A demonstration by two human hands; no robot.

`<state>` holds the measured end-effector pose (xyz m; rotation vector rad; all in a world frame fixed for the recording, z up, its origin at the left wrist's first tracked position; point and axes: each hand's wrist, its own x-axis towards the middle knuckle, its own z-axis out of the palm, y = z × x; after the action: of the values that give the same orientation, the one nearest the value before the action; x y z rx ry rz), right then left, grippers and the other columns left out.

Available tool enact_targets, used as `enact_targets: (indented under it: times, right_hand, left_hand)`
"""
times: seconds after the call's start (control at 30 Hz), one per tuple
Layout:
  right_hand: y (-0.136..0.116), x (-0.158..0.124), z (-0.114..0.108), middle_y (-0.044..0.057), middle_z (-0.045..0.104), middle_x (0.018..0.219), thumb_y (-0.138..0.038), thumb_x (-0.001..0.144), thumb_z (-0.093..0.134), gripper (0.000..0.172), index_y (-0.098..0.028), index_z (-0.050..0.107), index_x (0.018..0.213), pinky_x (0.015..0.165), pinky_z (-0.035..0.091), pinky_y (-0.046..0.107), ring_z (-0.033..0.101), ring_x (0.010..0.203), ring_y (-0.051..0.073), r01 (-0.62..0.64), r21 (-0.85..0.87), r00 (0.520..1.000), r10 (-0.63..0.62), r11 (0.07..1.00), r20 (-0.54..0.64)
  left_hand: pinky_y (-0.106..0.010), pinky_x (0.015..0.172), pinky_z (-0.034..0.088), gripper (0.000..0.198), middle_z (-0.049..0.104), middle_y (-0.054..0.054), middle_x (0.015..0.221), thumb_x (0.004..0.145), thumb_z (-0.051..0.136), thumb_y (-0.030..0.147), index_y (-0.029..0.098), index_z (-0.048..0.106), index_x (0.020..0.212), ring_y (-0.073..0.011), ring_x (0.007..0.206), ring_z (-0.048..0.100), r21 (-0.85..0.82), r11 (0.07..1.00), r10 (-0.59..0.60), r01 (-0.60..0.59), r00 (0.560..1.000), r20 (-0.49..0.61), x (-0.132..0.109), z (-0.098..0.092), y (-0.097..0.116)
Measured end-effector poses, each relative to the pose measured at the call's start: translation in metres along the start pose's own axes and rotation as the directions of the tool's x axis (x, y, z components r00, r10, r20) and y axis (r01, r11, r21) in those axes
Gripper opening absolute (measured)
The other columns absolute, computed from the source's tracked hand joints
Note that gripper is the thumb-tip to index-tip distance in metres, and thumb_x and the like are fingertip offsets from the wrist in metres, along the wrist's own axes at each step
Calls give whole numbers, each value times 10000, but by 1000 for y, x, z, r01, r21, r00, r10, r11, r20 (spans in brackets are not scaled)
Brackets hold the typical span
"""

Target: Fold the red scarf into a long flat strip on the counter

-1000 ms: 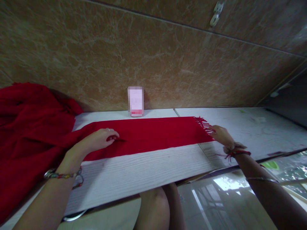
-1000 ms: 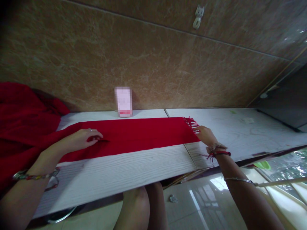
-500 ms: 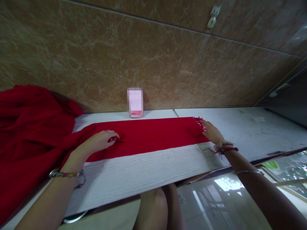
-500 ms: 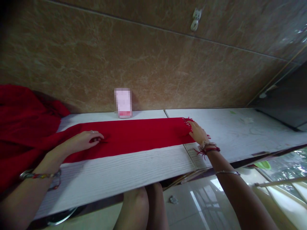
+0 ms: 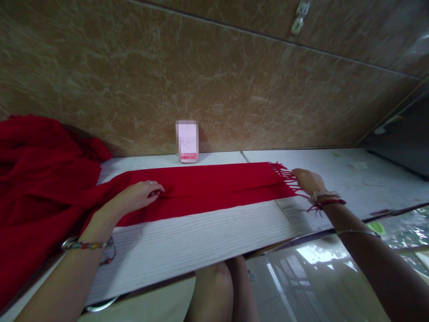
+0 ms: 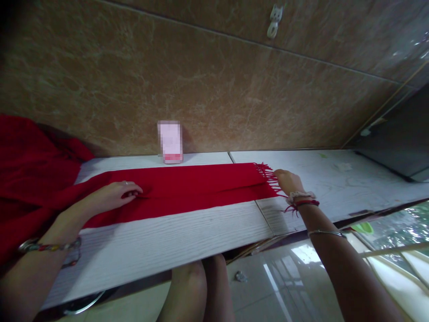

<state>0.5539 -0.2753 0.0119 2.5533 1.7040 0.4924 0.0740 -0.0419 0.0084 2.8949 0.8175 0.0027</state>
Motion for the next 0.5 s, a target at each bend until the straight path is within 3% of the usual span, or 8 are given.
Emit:
enact_targets:
  times: [0.07,0.17,0.27,0.37,0.43,0.5]
  right_hand:
    - [11,-7,6,96,598,1120,-14,706,424,354,-166,659,923,730,503,351,599,917,243,-93,-23,994,94,995,54]
    - [21,-13,16,105,583,1138,0,663,434,376,-177,668,897,730,512,379,594,926,261,-168,-8,986,168,986,18]
    - [12,-15,18,92,611,1079,-58,696,433,338,-184,660,911,824,486,373,569,977,234,35,87,997,-29,996,-68]
    - [-13,-16,13,84,605,1091,-156,756,429,308,-181,629,989,880,453,367,548,1014,211,302,157,953,-292,940,-81]
    - [-30,-16,10,87,617,1068,-170,767,428,305,-181,620,1004,848,466,366,565,977,213,371,157,928,-369,915,-44]
    - [-41,-15,8,84,652,978,-130,756,430,288,-183,636,950,794,484,349,597,894,208,369,130,929,-366,920,-47]
  left_hand:
    - [-276,769,459,322,657,-56,912,724,350,250,185,630,869,-170,820,583,-6,1000,-1,1,1000,-3,0,-1,1]
    - [-277,760,461,312,660,-47,902,723,354,245,197,633,854,-167,809,582,-24,1000,15,-15,1000,-20,0,-1,2]
    - [-276,756,462,306,662,-42,881,718,360,243,203,636,846,-166,791,582,-19,1000,18,-18,1000,-25,0,-1,2]
    - [-262,755,461,305,661,-37,875,724,360,250,210,635,850,-161,794,579,4,1000,19,-19,1000,-24,0,-2,2]
    - [-259,759,460,307,658,-36,881,737,354,256,211,635,852,-160,806,576,11,1000,24,-24,999,-23,-1,-3,2]
    - [-263,769,457,315,654,-36,896,750,342,254,208,634,856,-160,826,572,12,1000,28,-27,999,-22,-2,-6,3]
